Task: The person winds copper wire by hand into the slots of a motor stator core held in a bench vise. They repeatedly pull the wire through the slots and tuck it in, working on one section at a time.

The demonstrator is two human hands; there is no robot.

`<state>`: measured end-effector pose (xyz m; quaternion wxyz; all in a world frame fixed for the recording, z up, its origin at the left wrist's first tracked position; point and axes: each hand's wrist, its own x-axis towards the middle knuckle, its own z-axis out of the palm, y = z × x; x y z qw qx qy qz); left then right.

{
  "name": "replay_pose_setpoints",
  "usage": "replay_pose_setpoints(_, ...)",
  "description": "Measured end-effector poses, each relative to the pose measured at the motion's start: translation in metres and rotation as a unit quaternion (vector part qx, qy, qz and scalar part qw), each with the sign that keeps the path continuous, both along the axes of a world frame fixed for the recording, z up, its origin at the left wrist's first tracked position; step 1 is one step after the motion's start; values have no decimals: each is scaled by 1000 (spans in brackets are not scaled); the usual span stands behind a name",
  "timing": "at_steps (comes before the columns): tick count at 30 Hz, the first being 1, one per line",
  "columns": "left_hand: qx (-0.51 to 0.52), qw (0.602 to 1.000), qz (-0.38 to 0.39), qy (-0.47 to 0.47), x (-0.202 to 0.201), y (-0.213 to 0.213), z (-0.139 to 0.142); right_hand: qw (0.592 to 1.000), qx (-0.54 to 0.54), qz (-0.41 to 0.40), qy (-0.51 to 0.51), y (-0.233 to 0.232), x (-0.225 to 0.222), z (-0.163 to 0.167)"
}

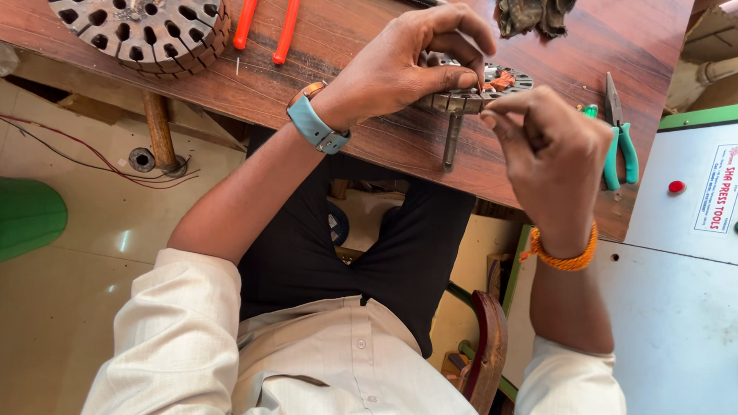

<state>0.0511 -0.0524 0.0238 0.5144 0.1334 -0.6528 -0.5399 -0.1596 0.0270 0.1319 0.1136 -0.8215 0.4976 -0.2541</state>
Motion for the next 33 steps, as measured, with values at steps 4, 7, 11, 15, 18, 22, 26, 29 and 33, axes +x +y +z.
replay_pose_setpoints(4, -2, 999, 22, -26, 2, 10, 18, 999, -34, 36, -22, 18, 3, -18)
replay_pose_setpoints(7, -90, 980, 146, -101, -2, 30, 30, 998, -39, 54, -11, 26, 2, -38)
replay_pose_setpoints(11, -242, 892, 318, -213, -19, 49, 30, 999, -19, 6, -34, 29, -17, -46)
replay_pose_setpoints(15, -283, 854, 363, -245, -25, 51, 17, 994, -29, -83, -70, 26, -44, -30)
replay_pose_setpoints(18, -297, 839, 382, -250, -30, 51, 10, 992, -62, -57, -94, 25, -51, -21)
replay_pose_setpoints(22, -306, 823, 401, -260, -33, 54, 9, 994, -79, -20, -71, 12, -46, -10)
replay_pose_setpoints(26, -301, 824, 406, -257, -32, 56, 10, 995, -81, 6, -64, 4, -34, -4)
replay_pose_setpoints(29, -299, 820, 415, -256, -32, 56, 9, 995, -85, 19, -44, -6, -28, -1)
replay_pose_setpoints(33, -283, 825, 418, -254, -34, 57, 10, 997, -76, 20, -24, -11, -23, 3)
